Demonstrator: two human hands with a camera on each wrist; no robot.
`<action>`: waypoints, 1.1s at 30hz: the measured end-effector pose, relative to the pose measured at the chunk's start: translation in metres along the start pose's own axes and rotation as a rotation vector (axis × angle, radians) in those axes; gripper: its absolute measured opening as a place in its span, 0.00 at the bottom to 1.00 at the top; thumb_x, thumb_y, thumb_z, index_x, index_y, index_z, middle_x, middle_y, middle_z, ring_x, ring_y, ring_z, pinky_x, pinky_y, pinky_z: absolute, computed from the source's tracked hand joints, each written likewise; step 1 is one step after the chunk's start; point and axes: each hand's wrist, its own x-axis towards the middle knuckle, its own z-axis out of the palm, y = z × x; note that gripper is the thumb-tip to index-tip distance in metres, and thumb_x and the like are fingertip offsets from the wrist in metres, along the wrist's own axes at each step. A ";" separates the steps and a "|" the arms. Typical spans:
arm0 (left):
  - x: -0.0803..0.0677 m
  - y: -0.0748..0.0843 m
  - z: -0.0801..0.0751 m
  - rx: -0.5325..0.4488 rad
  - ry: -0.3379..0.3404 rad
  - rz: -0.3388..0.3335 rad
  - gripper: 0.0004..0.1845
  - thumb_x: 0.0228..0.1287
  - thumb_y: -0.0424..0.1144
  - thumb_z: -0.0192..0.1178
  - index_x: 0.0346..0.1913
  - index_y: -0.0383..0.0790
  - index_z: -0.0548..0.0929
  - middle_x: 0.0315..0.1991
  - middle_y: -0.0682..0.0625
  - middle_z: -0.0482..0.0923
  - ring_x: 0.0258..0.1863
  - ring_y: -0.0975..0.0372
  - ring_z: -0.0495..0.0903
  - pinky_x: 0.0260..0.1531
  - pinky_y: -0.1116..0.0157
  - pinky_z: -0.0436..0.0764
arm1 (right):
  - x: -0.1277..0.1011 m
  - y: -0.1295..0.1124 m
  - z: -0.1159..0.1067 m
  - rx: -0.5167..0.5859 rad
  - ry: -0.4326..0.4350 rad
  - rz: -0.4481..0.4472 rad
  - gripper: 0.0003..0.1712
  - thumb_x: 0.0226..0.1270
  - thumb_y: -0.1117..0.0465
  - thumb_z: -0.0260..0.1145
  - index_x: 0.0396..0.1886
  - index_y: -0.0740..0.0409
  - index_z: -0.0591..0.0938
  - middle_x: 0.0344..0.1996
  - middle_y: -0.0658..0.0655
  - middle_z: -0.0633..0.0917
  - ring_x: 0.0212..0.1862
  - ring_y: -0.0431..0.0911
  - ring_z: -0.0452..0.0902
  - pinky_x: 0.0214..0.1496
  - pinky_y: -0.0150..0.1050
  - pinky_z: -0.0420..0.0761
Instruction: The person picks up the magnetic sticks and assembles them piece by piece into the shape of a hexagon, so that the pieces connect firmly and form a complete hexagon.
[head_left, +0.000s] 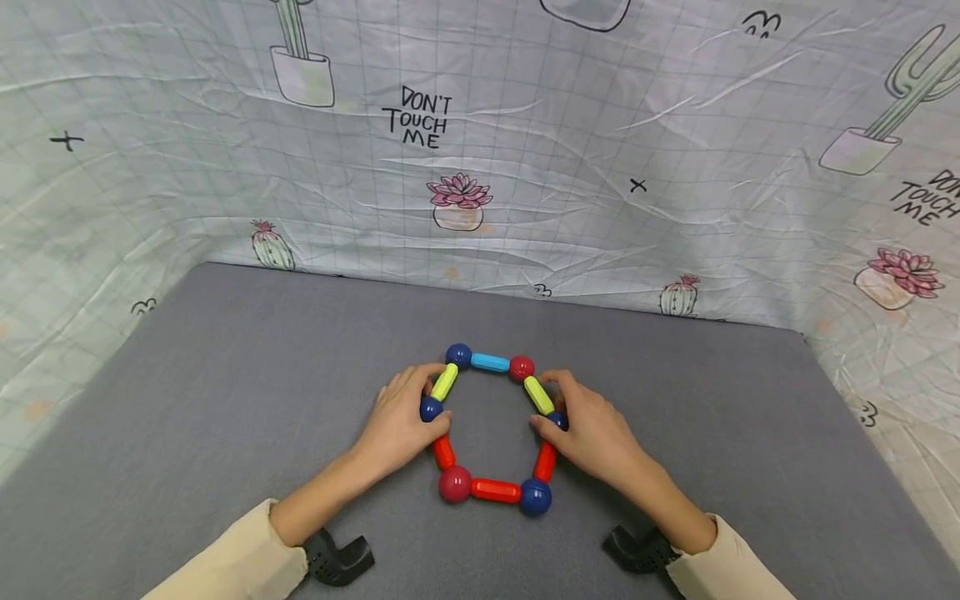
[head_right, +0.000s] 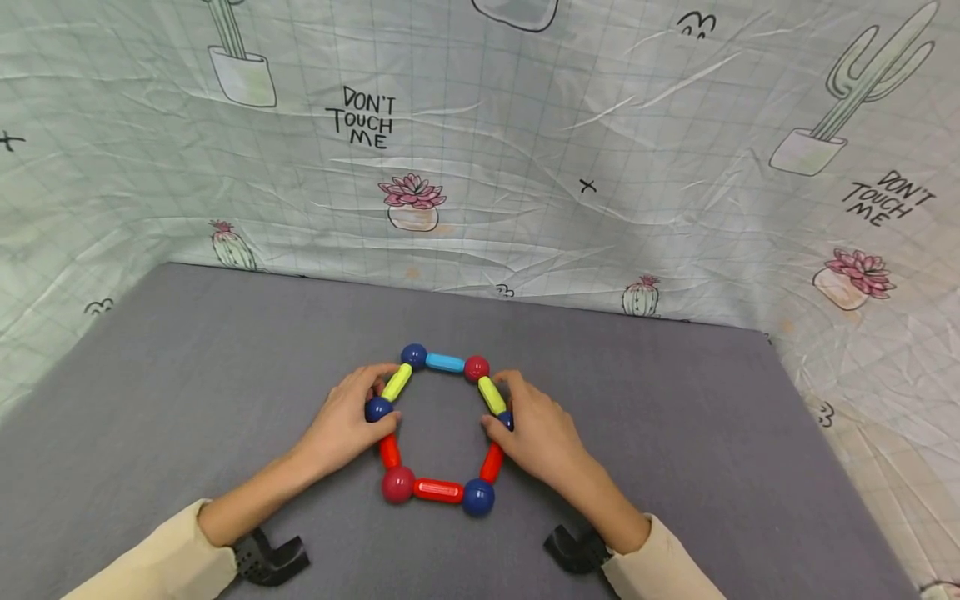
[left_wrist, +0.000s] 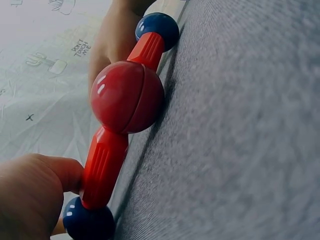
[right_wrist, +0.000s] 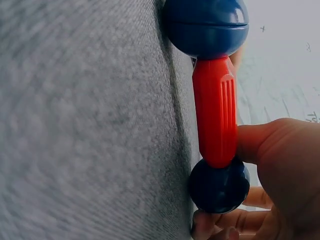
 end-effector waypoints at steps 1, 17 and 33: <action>0.000 0.000 -0.001 0.002 -0.006 -0.001 0.29 0.48 0.34 0.68 0.58 0.35 0.75 0.34 0.52 0.68 0.36 0.59 0.67 0.35 0.61 0.61 | 0.000 0.000 0.000 -0.011 0.002 0.000 0.30 0.59 0.54 0.71 0.58 0.54 0.70 0.29 0.50 0.77 0.24 0.41 0.67 0.21 0.36 0.68; 0.003 0.005 -0.009 0.067 -0.041 -0.057 0.29 0.45 0.31 0.63 0.56 0.33 0.76 0.31 0.51 0.69 0.32 0.58 0.66 0.31 0.63 0.64 | -0.002 0.000 -0.004 -0.111 0.019 0.019 0.23 0.59 0.54 0.71 0.52 0.56 0.76 0.30 0.53 0.79 0.23 0.42 0.69 0.20 0.36 0.69; 0.003 0.003 -0.010 0.200 -0.049 -0.087 0.20 0.49 0.34 0.62 0.49 0.39 0.80 0.33 0.51 0.74 0.29 0.60 0.69 0.22 0.65 0.69 | -0.002 0.001 -0.005 -0.108 0.015 0.022 0.20 0.59 0.54 0.70 0.50 0.55 0.78 0.29 0.50 0.78 0.22 0.41 0.68 0.19 0.35 0.69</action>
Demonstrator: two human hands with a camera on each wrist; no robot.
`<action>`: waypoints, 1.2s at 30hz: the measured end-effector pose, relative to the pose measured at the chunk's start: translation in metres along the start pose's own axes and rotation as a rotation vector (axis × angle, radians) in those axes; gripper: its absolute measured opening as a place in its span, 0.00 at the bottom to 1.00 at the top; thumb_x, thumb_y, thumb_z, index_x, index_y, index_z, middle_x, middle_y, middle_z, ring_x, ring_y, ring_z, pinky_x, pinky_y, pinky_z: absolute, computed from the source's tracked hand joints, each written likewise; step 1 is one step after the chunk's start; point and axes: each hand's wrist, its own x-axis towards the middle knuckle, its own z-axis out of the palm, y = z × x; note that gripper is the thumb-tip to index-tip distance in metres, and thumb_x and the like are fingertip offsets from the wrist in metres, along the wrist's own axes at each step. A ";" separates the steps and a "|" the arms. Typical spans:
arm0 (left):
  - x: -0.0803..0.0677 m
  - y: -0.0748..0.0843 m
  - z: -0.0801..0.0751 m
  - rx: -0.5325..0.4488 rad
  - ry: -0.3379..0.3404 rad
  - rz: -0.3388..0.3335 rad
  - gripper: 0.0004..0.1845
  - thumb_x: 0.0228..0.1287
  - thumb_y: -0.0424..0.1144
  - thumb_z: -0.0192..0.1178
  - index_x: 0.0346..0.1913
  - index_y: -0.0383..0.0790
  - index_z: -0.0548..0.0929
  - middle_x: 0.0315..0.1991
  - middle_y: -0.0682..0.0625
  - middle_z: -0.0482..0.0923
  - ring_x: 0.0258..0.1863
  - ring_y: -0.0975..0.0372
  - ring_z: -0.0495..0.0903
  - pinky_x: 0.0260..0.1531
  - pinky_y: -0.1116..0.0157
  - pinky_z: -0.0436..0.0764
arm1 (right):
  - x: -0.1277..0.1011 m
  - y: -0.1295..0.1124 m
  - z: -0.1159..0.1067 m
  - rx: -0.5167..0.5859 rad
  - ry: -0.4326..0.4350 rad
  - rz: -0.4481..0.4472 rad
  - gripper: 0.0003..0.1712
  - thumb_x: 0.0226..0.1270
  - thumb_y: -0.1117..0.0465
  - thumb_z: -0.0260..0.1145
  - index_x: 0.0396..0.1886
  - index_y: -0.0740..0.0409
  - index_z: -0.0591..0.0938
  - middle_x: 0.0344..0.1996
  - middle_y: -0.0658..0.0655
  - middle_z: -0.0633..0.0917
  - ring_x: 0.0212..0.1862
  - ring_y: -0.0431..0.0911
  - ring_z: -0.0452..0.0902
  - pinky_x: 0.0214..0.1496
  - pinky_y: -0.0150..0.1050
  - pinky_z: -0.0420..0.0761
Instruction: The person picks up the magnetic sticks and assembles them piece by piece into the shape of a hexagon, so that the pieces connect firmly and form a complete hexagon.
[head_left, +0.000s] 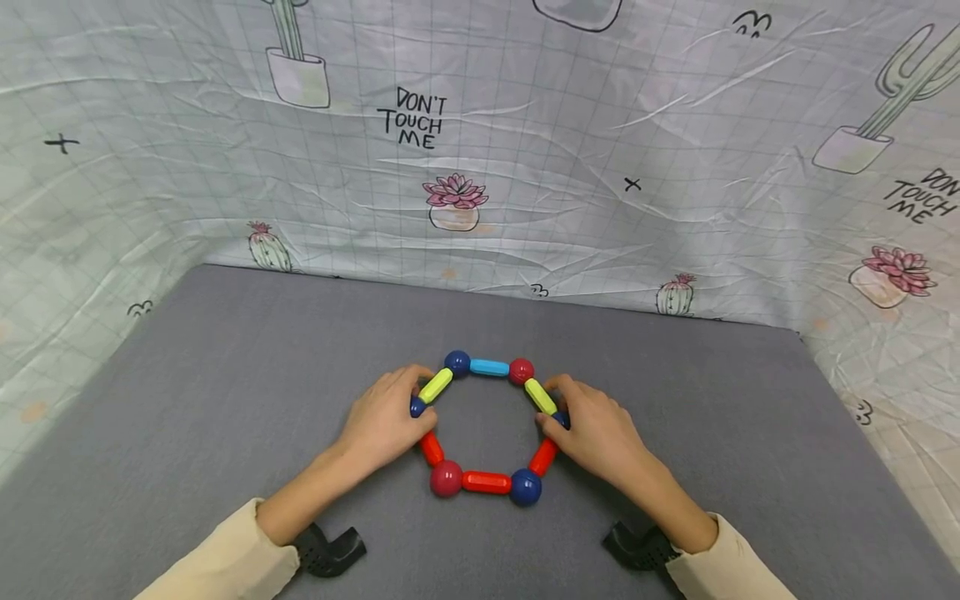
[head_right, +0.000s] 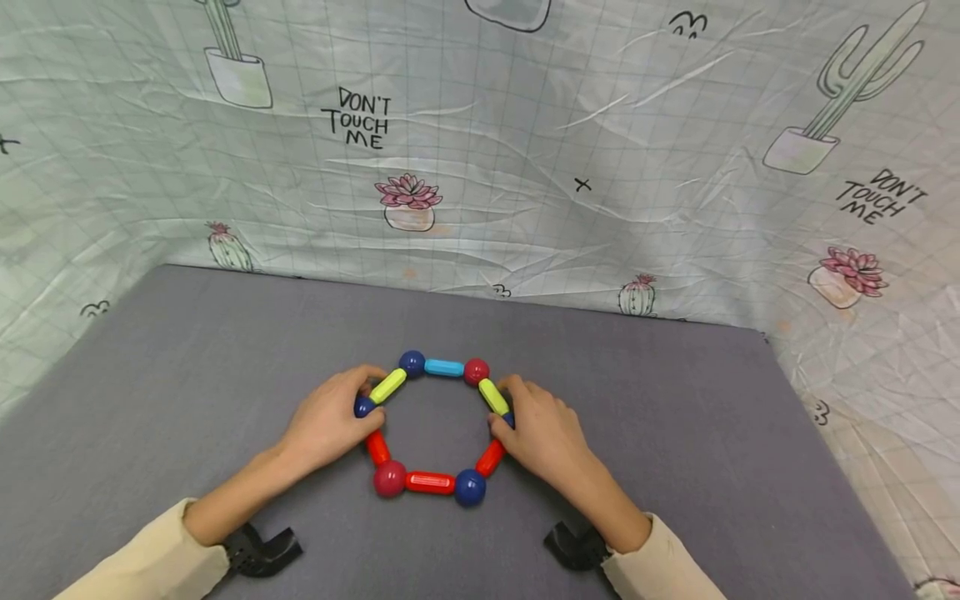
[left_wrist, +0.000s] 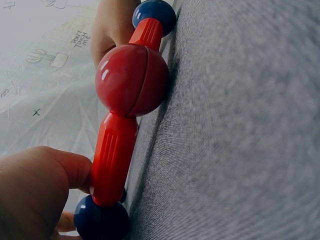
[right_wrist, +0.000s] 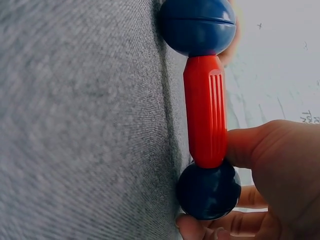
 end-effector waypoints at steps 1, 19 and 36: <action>0.000 0.000 -0.001 0.002 -0.001 0.000 0.20 0.49 0.34 0.62 0.49 0.39 0.80 0.33 0.51 0.74 0.29 0.60 0.70 0.22 0.65 0.69 | 0.000 0.000 0.000 0.002 -0.001 0.000 0.20 0.59 0.54 0.70 0.49 0.55 0.78 0.29 0.49 0.78 0.22 0.41 0.68 0.19 0.35 0.69; 0.001 -0.008 0.000 -0.001 0.015 -0.023 0.17 0.54 0.37 0.65 0.49 0.40 0.81 0.30 0.51 0.75 0.24 0.62 0.68 0.17 0.65 0.66 | 0.006 0.003 0.007 -0.006 0.004 -0.028 0.21 0.59 0.51 0.71 0.50 0.54 0.79 0.30 0.50 0.80 0.26 0.41 0.71 0.21 0.35 0.71; 0.003 -0.006 -0.006 -0.059 -0.023 -0.026 0.16 0.58 0.42 0.66 0.48 0.40 0.81 0.26 0.53 0.73 0.19 0.63 0.67 0.15 0.65 0.65 | -0.002 0.011 -0.002 0.041 -0.011 -0.048 0.24 0.63 0.44 0.66 0.53 0.52 0.79 0.32 0.48 0.80 0.29 0.40 0.72 0.25 0.36 0.72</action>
